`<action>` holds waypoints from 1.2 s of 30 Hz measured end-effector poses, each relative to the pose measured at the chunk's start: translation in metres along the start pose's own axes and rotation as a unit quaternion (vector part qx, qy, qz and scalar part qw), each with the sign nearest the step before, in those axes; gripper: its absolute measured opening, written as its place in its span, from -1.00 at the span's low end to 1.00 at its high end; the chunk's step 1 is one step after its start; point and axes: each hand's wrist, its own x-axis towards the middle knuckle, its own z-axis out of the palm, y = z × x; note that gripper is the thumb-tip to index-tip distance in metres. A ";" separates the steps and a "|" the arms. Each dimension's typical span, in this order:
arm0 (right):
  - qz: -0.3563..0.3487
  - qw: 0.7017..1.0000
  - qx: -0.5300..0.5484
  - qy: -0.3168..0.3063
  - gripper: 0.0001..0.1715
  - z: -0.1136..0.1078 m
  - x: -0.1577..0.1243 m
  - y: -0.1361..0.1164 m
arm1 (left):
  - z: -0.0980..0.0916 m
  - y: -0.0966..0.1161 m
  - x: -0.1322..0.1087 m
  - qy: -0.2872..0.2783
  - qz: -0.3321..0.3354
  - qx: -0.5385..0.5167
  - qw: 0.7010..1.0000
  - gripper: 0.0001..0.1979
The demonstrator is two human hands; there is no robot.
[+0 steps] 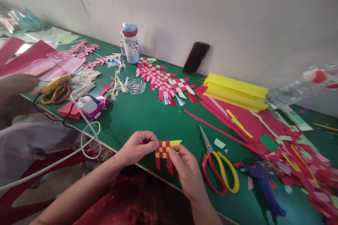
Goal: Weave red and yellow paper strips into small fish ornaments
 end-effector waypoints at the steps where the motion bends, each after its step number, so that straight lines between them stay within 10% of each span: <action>1: -0.004 1.000 -0.003 0.005 -0.60 0.001 0.000 -0.001 | 0.001 0.000 0.000 0.005 0.005 0.022 1.000 -0.73; 8: -0.117 0.973 -0.186 0.076 -0.68 -0.004 0.003 -0.004 | 0.000 0.001 -0.006 0.062 0.117 0.230 0.964 -0.79; 12: -0.421 0.790 -0.415 0.162 -0.92 -0.014 0.015 -0.011 | -0.012 -0.003 -0.006 0.126 0.159 0.239 0.949 -0.72; 15: -0.475 0.688 -0.536 0.120 -0.77 -0.020 0.021 -0.007 | -0.021 -0.010 -0.006 0.189 0.199 0.303 0.913 -0.75; 27: -0.390 0.731 -0.545 0.132 -0.63 -0.047 0.012 0.015 | -0.016 -0.040 -0.019 -0.040 0.311 0.615 0.723 -0.35; 36: -0.383 0.721 -0.571 0.085 -0.71 -0.042 0.014 0.014 | -0.011 -0.038 -0.007 -0.074 0.312 0.634 0.703 -0.30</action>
